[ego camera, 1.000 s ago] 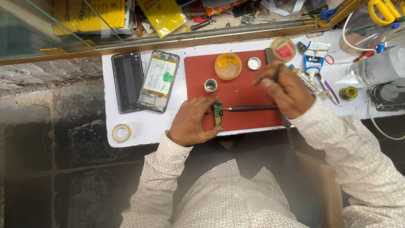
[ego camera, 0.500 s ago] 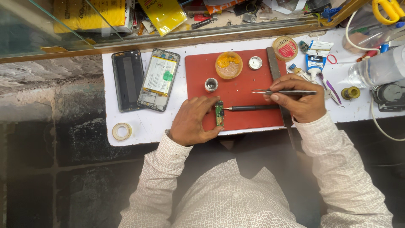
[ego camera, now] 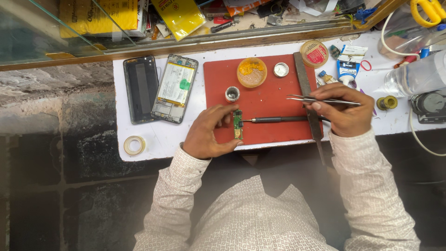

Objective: The person uses a soldering iron and tweezers to work on a small green circuit board placed on a red mat. They repeatedly apply the soldering iron to specific points on the board while using tweezers to hold or adjust components. The person occasionally dips the tweezers into a small container, likely containing flux or solder paste, before continuing the soldering process.

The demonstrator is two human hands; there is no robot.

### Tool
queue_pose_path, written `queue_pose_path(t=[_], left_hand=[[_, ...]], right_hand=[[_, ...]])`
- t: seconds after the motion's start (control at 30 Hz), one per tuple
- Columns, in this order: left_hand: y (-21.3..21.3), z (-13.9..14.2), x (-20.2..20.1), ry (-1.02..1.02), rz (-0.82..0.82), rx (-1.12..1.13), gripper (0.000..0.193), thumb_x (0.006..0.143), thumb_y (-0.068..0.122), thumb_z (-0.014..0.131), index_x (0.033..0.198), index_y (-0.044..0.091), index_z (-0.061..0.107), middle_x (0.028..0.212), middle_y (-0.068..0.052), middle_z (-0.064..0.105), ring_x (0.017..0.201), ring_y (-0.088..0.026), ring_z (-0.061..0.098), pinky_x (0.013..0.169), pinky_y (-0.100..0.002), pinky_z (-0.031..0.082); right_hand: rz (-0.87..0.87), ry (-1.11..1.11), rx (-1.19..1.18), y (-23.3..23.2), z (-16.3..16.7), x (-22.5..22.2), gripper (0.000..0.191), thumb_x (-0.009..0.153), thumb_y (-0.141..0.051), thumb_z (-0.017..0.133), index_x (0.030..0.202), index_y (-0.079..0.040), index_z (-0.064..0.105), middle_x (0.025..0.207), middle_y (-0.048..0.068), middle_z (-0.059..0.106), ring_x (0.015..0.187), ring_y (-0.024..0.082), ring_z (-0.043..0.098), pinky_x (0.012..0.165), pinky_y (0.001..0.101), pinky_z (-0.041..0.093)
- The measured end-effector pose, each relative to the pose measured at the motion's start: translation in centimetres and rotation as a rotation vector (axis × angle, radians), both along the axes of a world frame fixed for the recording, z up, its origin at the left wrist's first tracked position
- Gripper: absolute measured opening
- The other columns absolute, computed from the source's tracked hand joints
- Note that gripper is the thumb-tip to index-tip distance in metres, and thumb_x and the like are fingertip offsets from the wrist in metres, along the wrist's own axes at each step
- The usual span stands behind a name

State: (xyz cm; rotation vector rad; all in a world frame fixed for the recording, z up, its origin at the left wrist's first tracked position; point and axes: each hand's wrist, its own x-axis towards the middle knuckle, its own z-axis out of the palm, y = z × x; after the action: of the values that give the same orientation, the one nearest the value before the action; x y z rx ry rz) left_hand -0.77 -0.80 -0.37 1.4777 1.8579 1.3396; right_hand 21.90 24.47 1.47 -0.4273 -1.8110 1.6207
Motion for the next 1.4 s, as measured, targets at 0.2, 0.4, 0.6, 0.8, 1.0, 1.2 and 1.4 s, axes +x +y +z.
queue_pose_path(t=[0.2,0.4,0.6,0.8,1.0,1.2,1.4], left_hand=[[-0.4,0.2,-0.4,-0.147,-0.003,0.086,0.077,0.067,0.021,0.09,0.137,0.005,0.062,0.097,-0.006,0.059,0.086,-0.018,0.055,0.078,-0.03,0.048],[0.0,0.0,-0.1,0.057,0.008,-0.006,0.078,0.066,0.025,0.09,0.135,0.003,0.061,0.102,-0.008,0.061,0.089,-0.022,0.061,0.079,-0.034,0.053],[0.3,-0.1,-0.2,0.126,-0.016,-0.018,0.078,0.065,0.027,0.09,0.133,0.002,0.06,0.103,-0.011,0.062,0.092,-0.026,0.064,0.081,-0.037,0.054],[0.3,-0.1,-0.2,0.093,-0.019,-0.041,0.078,0.066,0.026,0.09,0.134,0.003,0.061,0.103,-0.011,0.062,0.092,-0.026,0.063,0.08,-0.037,0.055],[0.4,-0.2,-0.3,0.188,-0.035,-0.014,0.077,0.066,0.026,0.089,0.134,0.003,0.061,0.107,-0.012,0.063,0.097,-0.029,0.064,0.088,-0.04,0.051],[0.6,-0.2,-0.2,0.226,-0.032,-0.027,0.079,0.066,0.027,0.088,0.135,0.002,0.06,0.111,-0.014,0.062,0.104,-0.033,0.06,0.092,-0.043,0.048],[0.6,-0.2,-0.1,0.228,-0.029,-0.073,0.079,0.064,0.028,0.088,0.134,0.003,0.061,0.107,-0.012,0.061,0.101,-0.032,0.06,0.091,-0.042,0.048]], right_hand=[[-0.12,0.215,-0.228,-2.0,-0.1,3.4,0.017,0.088,0.015,0.074,0.103,0.008,0.069,0.104,0.02,0.071,0.095,0.027,0.075,0.088,0.0404,0.068],[-0.163,-0.026,0.106,-1.5,-0.7,5.4,0.015,0.088,0.017,0.078,0.096,0.009,0.069,0.102,0.021,0.072,0.096,0.022,0.073,0.088,0.0311,0.063],[-0.114,-0.156,0.288,-0.4,0.3,3.3,0.016,0.086,0.014,0.08,0.096,0.007,0.07,0.104,0.018,0.072,0.097,0.019,0.072,0.088,0.0276,0.061],[-0.106,-0.307,0.387,-1.4,1.6,1.2,0.024,0.083,0.011,0.08,0.105,0.003,0.074,0.11,0.013,0.073,0.101,0.017,0.072,0.087,0.0253,0.062],[-0.135,-0.329,0.303,-1.7,1.2,0.7,0.027,0.084,0.01,0.079,0.109,0.002,0.074,0.115,0.011,0.071,0.102,0.016,0.072,0.087,0.0266,0.063],[-0.098,-0.284,0.376,-1.2,0.2,1.2,0.026,0.084,0.01,0.08,0.108,0.001,0.075,0.107,0.012,0.073,0.103,0.018,0.069,0.089,0.0264,0.056],[-0.103,-0.241,0.365,-1.3,-0.1,1.1,0.025,0.084,0.007,0.081,0.108,0.0,0.075,0.106,0.012,0.073,0.101,0.017,0.069,0.084,0.0249,0.055]])
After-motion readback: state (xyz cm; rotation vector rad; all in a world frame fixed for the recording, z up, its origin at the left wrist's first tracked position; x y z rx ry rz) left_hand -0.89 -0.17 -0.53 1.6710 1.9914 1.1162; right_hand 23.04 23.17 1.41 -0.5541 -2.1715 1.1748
